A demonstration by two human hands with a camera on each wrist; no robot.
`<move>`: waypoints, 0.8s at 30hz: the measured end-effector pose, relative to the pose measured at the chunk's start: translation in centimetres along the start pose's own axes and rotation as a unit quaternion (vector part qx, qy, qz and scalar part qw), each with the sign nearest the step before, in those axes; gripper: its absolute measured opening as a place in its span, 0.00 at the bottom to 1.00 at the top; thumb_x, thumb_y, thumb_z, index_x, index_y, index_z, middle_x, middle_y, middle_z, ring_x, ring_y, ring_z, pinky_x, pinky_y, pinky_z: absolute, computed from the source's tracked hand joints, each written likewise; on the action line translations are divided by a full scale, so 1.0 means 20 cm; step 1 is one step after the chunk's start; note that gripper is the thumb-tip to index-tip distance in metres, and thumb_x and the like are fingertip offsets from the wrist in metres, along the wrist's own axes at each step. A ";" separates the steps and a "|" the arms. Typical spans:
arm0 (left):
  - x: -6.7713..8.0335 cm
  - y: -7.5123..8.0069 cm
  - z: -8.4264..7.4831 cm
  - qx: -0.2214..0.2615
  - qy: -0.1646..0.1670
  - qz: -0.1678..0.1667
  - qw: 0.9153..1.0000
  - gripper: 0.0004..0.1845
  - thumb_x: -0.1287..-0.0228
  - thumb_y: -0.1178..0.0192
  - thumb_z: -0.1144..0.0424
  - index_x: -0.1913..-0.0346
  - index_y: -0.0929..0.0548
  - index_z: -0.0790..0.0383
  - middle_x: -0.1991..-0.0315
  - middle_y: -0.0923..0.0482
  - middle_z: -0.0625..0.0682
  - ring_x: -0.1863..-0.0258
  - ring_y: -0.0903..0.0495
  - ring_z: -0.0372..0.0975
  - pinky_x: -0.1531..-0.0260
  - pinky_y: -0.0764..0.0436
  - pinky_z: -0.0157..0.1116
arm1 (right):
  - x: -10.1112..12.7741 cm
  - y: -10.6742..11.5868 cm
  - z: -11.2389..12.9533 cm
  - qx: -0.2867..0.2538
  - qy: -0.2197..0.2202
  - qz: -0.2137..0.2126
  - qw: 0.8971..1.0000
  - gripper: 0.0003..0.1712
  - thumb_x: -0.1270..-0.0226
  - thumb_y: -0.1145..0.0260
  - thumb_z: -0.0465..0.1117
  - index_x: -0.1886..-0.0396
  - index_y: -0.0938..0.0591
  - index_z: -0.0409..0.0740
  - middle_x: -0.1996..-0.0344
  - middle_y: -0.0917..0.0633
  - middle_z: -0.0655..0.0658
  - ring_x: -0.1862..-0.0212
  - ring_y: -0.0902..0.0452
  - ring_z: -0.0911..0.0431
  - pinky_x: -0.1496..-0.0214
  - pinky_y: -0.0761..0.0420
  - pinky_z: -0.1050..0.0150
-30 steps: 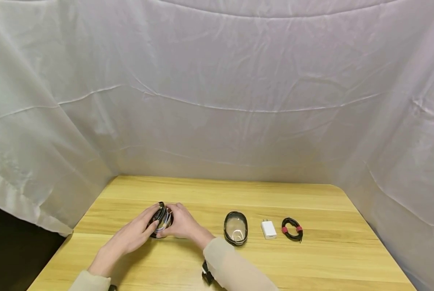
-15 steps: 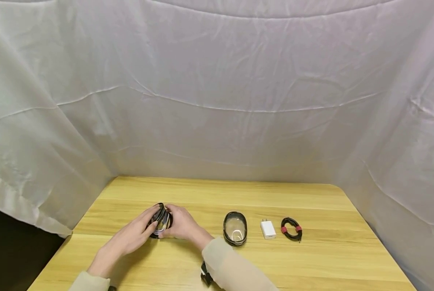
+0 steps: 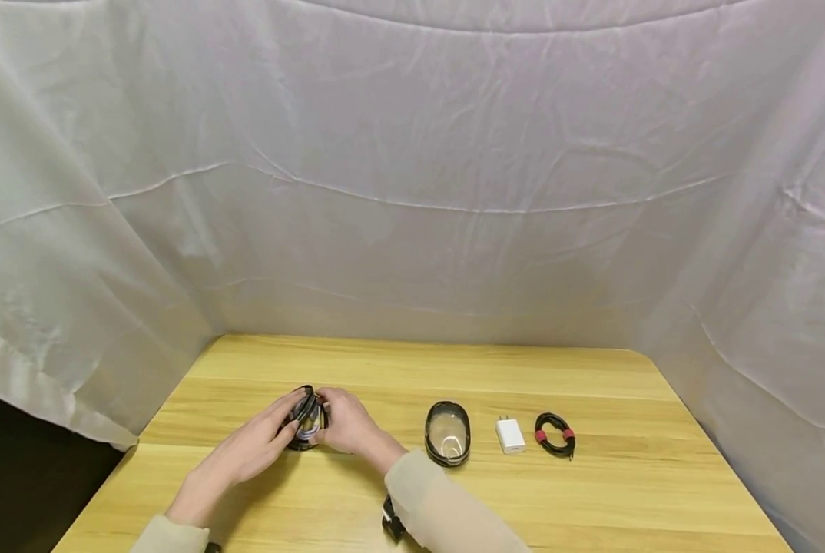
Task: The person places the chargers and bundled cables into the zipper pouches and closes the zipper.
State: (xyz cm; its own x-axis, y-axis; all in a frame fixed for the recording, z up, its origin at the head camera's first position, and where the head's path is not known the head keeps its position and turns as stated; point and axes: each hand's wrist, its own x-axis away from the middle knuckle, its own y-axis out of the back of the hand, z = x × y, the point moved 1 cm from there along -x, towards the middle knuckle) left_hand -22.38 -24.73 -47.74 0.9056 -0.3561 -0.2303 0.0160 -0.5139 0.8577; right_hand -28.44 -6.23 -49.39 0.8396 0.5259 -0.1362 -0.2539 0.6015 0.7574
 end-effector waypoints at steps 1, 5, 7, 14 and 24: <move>0.00 0.00 0.00 0.000 0.000 -0.001 1.000 0.27 0.18 0.48 0.63 0.23 0.35 0.69 0.23 0.35 0.65 0.26 0.33 0.58 0.29 0.33 0.57 | 0.00 0.00 0.00 -0.002 -0.001 0.000 1.000 0.45 0.51 0.13 0.41 0.32 0.22 0.41 0.43 0.15 0.46 0.45 0.17 0.56 0.39 0.20 0.66; 0.00 0.00 0.00 0.000 0.003 0.002 1.000 0.28 0.17 0.49 0.61 0.22 0.35 0.68 0.23 0.36 0.64 0.26 0.34 0.58 0.29 0.33 0.58 | 0.00 0.01 -0.01 -0.022 -0.005 0.012 1.000 0.41 0.49 0.13 0.43 0.35 0.19 0.43 0.46 0.13 0.47 0.47 0.17 0.56 0.43 0.18 0.66; 0.00 0.01 0.00 0.003 0.005 0.006 1.000 0.28 0.17 0.49 0.61 0.22 0.35 0.68 0.23 0.36 0.65 0.26 0.34 0.59 0.29 0.33 0.58 | 0.00 0.02 -0.01 -0.032 -0.009 0.019 0.999 0.36 0.46 0.15 0.43 0.37 0.18 0.43 0.47 0.13 0.47 0.48 0.17 0.57 0.44 0.18 0.66; 0.00 0.01 0.01 0.021 0.021 0.017 0.999 0.28 0.17 0.50 0.61 0.20 0.37 0.65 0.22 0.38 0.64 0.26 0.34 0.59 0.30 0.32 0.60 | 0.00 0.01 -0.01 -0.017 -0.002 0.019 1.000 0.25 0.43 0.17 0.44 0.47 0.12 0.42 0.55 0.11 0.49 0.59 0.18 0.61 0.56 0.18 0.70; 0.00 0.01 0.01 0.024 0.026 0.021 0.999 0.28 0.17 0.50 0.61 0.20 0.37 0.64 0.22 0.38 0.65 0.26 0.34 0.61 0.31 0.31 0.62 | 0.00 0.01 -0.01 0.065 0.050 0.030 0.996 0.11 0.40 0.19 0.50 0.65 0.09 0.49 0.71 0.15 0.59 0.62 0.25 0.66 0.55 0.24 0.71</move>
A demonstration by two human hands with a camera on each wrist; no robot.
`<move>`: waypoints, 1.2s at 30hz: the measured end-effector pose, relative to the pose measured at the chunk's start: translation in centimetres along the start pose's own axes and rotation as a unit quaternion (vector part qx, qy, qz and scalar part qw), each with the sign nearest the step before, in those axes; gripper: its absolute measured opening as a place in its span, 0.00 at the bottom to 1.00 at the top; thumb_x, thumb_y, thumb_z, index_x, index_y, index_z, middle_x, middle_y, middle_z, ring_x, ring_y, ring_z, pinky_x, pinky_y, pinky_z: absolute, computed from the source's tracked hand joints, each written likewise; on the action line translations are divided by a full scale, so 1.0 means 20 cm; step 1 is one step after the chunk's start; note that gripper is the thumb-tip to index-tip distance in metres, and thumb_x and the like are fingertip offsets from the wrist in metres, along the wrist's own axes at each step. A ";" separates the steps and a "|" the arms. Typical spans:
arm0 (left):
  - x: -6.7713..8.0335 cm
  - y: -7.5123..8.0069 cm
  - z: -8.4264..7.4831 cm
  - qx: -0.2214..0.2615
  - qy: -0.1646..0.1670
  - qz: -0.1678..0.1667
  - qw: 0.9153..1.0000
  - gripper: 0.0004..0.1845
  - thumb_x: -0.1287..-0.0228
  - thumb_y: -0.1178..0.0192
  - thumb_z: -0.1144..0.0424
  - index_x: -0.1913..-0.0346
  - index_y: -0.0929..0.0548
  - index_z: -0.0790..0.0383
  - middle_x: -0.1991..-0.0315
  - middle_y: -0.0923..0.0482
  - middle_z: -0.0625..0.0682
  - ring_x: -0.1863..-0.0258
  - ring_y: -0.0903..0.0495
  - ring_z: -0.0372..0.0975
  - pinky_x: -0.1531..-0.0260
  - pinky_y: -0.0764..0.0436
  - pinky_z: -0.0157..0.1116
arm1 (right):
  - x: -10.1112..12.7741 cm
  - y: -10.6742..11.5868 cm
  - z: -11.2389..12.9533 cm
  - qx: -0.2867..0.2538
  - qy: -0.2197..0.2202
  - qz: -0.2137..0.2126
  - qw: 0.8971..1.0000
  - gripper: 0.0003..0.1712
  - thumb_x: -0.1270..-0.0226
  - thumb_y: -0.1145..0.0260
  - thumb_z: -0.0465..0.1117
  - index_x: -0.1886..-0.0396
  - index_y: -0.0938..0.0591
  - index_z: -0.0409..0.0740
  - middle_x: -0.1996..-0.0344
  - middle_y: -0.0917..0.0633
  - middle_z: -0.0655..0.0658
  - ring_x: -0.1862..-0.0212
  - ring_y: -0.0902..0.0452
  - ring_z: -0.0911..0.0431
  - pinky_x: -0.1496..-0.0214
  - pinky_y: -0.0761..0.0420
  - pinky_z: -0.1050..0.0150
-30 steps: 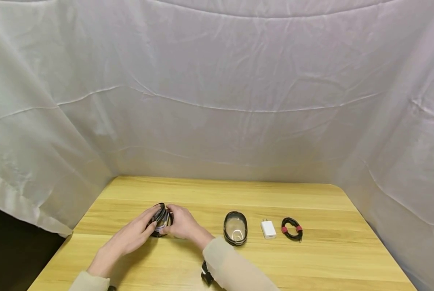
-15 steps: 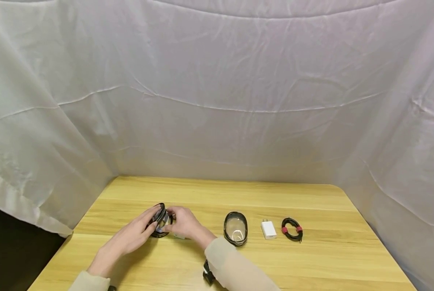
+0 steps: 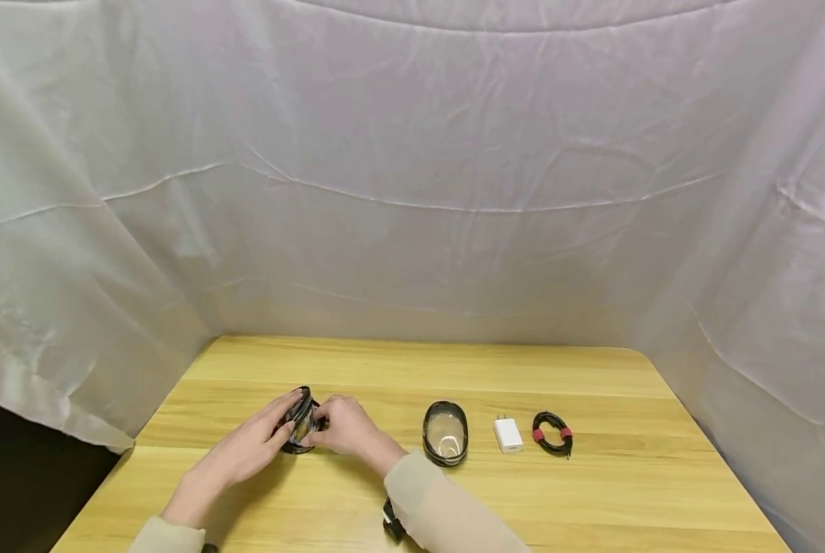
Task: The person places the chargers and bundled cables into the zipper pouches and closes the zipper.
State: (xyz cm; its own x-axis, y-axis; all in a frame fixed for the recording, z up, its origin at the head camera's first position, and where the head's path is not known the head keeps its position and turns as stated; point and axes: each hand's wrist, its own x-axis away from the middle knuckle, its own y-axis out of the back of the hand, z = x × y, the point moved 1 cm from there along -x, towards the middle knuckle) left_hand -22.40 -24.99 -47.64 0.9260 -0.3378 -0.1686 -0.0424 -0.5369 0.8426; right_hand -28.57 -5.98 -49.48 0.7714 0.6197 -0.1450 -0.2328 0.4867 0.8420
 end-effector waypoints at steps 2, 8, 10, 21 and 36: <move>0.00 0.00 0.00 0.002 0.000 0.001 1.000 0.28 0.17 0.50 0.61 0.20 0.37 0.64 0.22 0.38 0.65 0.26 0.34 0.61 0.31 0.31 0.62 | 0.01 0.00 0.00 -0.005 -0.002 0.001 1.000 0.13 0.39 0.20 0.50 0.62 0.09 0.48 0.68 0.14 0.57 0.60 0.24 0.66 0.55 0.23 0.71; 0.01 -0.01 0.01 0.009 -0.002 0.006 1.000 0.28 0.17 0.50 0.60 0.20 0.37 0.65 0.22 0.38 0.65 0.26 0.34 0.60 0.30 0.31 0.61 | 0.05 0.02 0.00 -0.034 -0.019 -0.008 0.999 0.23 0.36 0.22 0.48 0.45 0.11 0.44 0.49 0.12 0.49 0.48 0.19 0.59 0.45 0.19 0.67; 0.01 -0.01 0.01 0.010 -0.004 0.004 1.000 0.28 0.17 0.50 0.60 0.21 0.37 0.65 0.22 0.38 0.65 0.26 0.34 0.61 0.31 0.31 0.62 | 0.06 0.03 0.00 -0.045 -0.024 -0.015 0.999 0.24 0.35 0.23 0.48 0.41 0.13 0.45 0.45 0.13 0.48 0.43 0.19 0.56 0.39 0.19 0.63; 0.01 -0.02 0.01 0.000 -0.017 -0.013 1.000 0.28 0.18 0.49 0.62 0.21 0.35 0.65 0.23 0.37 0.65 0.26 0.34 0.60 0.29 0.33 0.62 | 0.17 0.16 -0.04 -0.078 -0.043 -0.032 0.996 0.29 0.31 0.25 0.46 0.33 0.19 0.45 0.36 0.19 0.48 0.39 0.21 0.51 0.37 0.19 0.57; 0.00 -0.02 0.01 -0.009 -0.022 -0.017 1.000 0.27 0.18 0.49 0.61 0.21 0.35 0.65 0.22 0.36 0.63 0.25 0.34 0.58 0.28 0.34 0.59 | 0.25 0.20 -0.09 -0.056 -0.052 0.003 0.997 0.38 0.48 0.16 0.45 0.37 0.18 0.41 0.45 0.18 0.47 0.54 0.21 0.60 0.52 0.20 0.70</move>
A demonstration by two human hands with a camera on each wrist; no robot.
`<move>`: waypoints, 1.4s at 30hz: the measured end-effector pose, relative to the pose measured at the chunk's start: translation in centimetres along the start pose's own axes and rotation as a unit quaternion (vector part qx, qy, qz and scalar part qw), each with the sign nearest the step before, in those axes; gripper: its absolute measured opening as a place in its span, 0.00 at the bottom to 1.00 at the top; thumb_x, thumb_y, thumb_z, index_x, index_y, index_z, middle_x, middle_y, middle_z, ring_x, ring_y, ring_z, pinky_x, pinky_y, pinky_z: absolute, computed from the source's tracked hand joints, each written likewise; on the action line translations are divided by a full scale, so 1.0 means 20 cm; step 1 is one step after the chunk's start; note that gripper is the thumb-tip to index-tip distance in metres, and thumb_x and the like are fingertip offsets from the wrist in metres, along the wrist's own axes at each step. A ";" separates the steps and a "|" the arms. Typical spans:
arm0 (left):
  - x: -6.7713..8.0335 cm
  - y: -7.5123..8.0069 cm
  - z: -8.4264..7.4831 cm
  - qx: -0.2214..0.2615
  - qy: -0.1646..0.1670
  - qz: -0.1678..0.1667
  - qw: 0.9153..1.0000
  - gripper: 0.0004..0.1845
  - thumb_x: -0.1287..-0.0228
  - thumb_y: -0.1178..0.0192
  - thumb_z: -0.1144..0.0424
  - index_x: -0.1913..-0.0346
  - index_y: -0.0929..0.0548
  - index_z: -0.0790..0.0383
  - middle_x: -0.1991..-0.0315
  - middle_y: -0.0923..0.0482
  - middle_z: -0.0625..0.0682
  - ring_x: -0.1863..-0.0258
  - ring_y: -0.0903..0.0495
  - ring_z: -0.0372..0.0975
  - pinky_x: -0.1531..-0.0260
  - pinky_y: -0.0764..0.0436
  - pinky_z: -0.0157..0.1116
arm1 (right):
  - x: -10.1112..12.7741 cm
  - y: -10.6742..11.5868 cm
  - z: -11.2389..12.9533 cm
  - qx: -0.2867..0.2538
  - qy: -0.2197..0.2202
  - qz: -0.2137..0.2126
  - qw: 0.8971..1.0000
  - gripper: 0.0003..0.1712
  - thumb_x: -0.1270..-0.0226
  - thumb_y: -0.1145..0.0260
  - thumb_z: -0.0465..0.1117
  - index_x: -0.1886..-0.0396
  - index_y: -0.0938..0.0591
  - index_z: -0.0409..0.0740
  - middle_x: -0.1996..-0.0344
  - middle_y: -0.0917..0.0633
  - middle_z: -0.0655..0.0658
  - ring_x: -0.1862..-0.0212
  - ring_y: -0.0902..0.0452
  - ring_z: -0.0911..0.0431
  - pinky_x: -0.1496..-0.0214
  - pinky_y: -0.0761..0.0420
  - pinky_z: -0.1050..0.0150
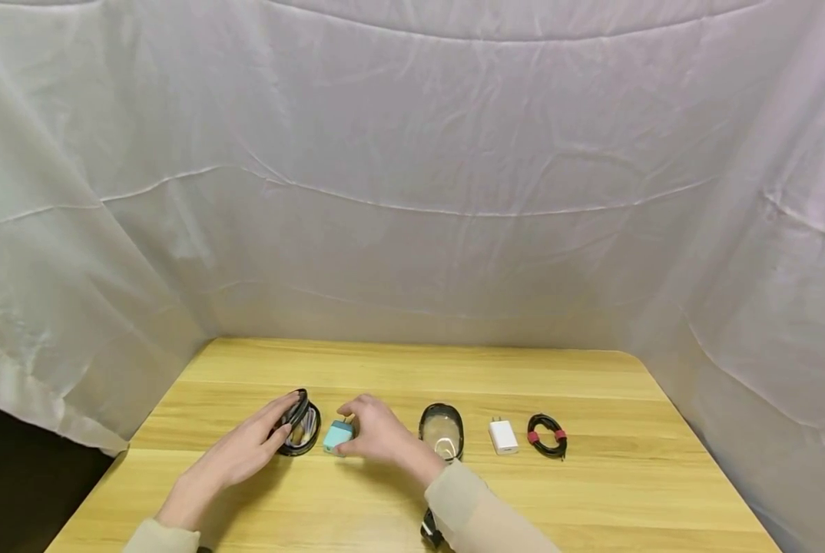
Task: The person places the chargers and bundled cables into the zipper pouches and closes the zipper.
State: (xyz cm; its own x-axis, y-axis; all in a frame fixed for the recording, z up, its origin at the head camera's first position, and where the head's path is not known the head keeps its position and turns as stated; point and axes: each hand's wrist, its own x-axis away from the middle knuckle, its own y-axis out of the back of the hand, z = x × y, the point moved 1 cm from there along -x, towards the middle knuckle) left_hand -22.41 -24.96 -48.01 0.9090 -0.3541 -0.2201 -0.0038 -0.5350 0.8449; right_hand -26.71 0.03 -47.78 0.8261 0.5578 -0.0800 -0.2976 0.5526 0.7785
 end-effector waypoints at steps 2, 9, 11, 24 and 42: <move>0.00 0.00 0.00 -0.002 -0.001 0.001 1.000 0.28 0.18 0.49 0.61 0.21 0.35 0.65 0.23 0.36 0.64 0.25 0.34 0.58 0.28 0.34 0.58 | 0.00 -0.01 0.00 0.004 0.001 0.002 1.000 0.38 0.49 0.15 0.45 0.38 0.17 0.41 0.47 0.18 0.47 0.55 0.22 0.61 0.52 0.21 0.71; 0.00 0.00 0.00 -0.003 0.000 0.002 1.000 0.28 0.17 0.49 0.61 0.21 0.35 0.65 0.23 0.36 0.64 0.25 0.34 0.58 0.28 0.34 0.58 | 0.00 -0.04 -0.02 0.021 0.014 0.003 1.000 0.35 0.50 0.15 0.45 0.41 0.15 0.43 0.51 0.17 0.50 0.57 0.25 0.63 0.55 0.22 0.72; 0.00 0.00 0.00 -0.002 -0.001 0.000 1.000 0.28 0.18 0.49 0.61 0.21 0.35 0.65 0.23 0.36 0.64 0.25 0.34 0.58 0.28 0.35 0.58 | 0.00 -0.04 -0.02 0.028 0.018 0.001 0.999 0.33 0.49 0.15 0.45 0.41 0.15 0.44 0.51 0.18 0.51 0.58 0.25 0.63 0.56 0.23 0.73; 0.00 0.01 -0.01 -0.005 -0.006 -0.001 1.000 0.28 0.18 0.49 0.62 0.22 0.35 0.66 0.23 0.35 0.64 0.25 0.34 0.58 0.28 0.34 0.57 | -0.02 -0.06 -0.04 0.028 0.027 -0.010 0.999 0.30 0.50 0.16 0.39 0.45 0.13 0.43 0.54 0.17 0.51 0.57 0.24 0.62 0.52 0.23 0.70; 0.00 0.01 -0.01 0.003 -0.008 -0.004 1.000 0.28 0.19 0.48 0.63 0.21 0.35 0.66 0.23 0.35 0.64 0.26 0.34 0.58 0.28 0.34 0.58 | -0.04 -0.07 -0.02 -0.027 0.018 -0.036 0.999 0.28 0.45 0.19 0.40 0.43 0.14 0.43 0.53 0.18 0.50 0.59 0.25 0.64 0.56 0.22 0.71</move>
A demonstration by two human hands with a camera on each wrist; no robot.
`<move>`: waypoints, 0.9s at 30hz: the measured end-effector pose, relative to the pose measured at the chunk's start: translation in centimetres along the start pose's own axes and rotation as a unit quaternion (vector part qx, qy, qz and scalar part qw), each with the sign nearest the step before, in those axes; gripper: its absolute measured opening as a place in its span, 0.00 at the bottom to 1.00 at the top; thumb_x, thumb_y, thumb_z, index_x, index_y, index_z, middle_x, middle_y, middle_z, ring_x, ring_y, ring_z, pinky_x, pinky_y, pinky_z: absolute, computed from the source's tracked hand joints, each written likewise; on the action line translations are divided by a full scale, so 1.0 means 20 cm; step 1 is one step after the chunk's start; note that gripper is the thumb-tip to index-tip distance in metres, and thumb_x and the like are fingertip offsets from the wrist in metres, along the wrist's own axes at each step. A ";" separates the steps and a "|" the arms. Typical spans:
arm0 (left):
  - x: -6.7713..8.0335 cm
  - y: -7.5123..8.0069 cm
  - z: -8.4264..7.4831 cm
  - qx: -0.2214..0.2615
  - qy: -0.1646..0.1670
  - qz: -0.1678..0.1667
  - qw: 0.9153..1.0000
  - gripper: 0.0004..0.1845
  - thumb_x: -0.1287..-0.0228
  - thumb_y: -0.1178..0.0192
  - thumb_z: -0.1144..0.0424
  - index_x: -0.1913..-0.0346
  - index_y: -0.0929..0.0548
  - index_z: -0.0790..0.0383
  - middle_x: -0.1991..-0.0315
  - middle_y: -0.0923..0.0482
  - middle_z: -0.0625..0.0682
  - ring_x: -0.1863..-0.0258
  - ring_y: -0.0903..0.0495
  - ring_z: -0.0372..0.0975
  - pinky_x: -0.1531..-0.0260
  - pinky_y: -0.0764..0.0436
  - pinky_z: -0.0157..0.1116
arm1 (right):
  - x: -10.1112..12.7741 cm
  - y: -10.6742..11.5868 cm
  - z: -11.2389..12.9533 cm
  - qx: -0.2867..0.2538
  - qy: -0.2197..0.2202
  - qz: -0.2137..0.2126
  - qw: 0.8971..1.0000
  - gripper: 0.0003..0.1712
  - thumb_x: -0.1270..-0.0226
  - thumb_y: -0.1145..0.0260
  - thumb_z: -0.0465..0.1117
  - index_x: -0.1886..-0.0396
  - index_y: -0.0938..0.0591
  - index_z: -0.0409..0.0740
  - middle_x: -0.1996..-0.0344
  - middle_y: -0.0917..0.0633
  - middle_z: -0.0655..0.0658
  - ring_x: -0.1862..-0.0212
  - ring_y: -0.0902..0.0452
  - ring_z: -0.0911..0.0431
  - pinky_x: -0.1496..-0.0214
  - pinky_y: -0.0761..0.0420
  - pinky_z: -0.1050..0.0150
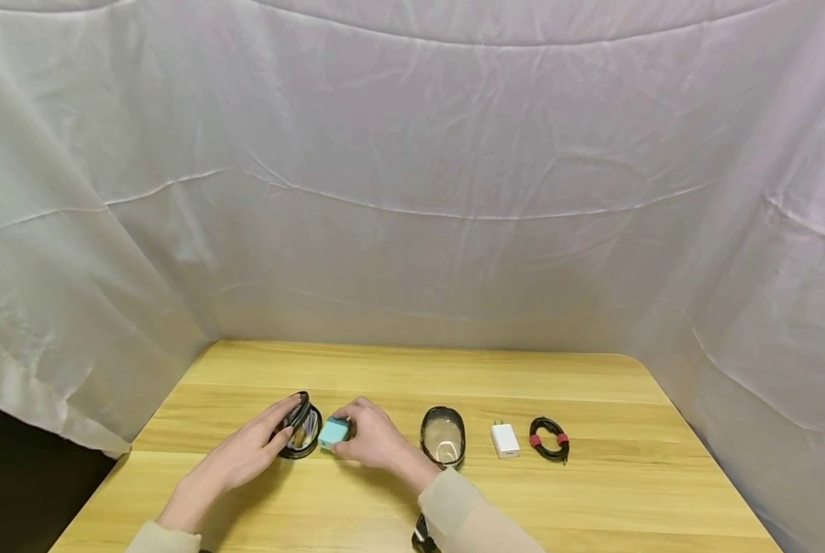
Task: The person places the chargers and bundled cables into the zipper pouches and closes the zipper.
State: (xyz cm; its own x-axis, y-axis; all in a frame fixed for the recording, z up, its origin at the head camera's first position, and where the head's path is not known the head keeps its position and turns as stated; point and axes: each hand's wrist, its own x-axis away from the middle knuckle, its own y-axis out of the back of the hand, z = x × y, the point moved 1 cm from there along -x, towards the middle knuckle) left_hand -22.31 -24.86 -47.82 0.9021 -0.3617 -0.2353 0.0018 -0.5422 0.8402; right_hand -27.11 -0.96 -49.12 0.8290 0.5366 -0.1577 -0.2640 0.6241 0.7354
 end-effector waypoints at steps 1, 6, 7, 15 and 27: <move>0.00 0.00 0.00 0.002 0.000 0.000 1.000 0.28 0.19 0.48 0.63 0.22 0.35 0.66 0.23 0.35 0.64 0.26 0.33 0.58 0.28 0.34 0.58 | 0.00 0.00 0.00 -0.006 -0.002 -0.003 1.000 0.28 0.45 0.19 0.40 0.42 0.14 0.43 0.53 0.18 0.50 0.59 0.25 0.64 0.56 0.21 0.71; 0.00 0.00 -0.01 0.001 -0.004 -0.003 1.000 0.28 0.19 0.48 0.63 0.22 0.34 0.66 0.24 0.34 0.65 0.27 0.32 0.59 0.29 0.33 0.58 | -0.01 -0.02 0.02 -0.025 -0.005 -0.023 0.999 0.29 0.45 0.20 0.38 0.42 0.15 0.43 0.49 0.19 0.50 0.56 0.23 0.62 0.53 0.21 0.71; 0.00 0.00 -0.01 -0.001 -0.004 -0.003 1.000 0.28 0.19 0.48 0.63 0.22 0.35 0.66 0.24 0.34 0.65 0.27 0.32 0.59 0.29 0.33 0.58 | -0.02 -0.02 0.03 -0.028 -0.004 -0.027 0.999 0.29 0.45 0.20 0.37 0.41 0.15 0.42 0.48 0.19 0.50 0.56 0.23 0.62 0.53 0.21 0.71; 0.01 0.00 0.00 0.006 0.010 0.009 1.000 0.28 0.18 0.49 0.61 0.21 0.36 0.66 0.23 0.37 0.66 0.27 0.33 0.61 0.30 0.33 0.61 | -0.05 -0.07 0.07 -0.055 -0.009 -0.034 0.998 0.31 0.43 0.20 0.35 0.38 0.16 0.41 0.47 0.19 0.48 0.54 0.20 0.60 0.53 0.20 0.73; 0.01 0.01 0.00 0.006 0.015 0.011 1.000 0.28 0.16 0.51 0.59 0.20 0.36 0.63 0.22 0.37 0.64 0.26 0.33 0.60 0.31 0.31 0.61 | -0.12 -0.14 0.12 -0.058 -0.016 -0.033 0.998 0.31 0.43 0.19 0.37 0.39 0.17 0.37 0.49 0.18 0.47 0.59 0.24 0.64 0.57 0.21 0.75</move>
State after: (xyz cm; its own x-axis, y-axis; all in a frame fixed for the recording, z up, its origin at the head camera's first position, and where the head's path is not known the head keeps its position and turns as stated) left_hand -22.15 -25.04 -47.61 0.9144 -0.3503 -0.2027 -0.0225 -0.5440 0.8388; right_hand -27.22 -5.46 -49.27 0.8612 0.4748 -0.1815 -0.2620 0.7207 0.6418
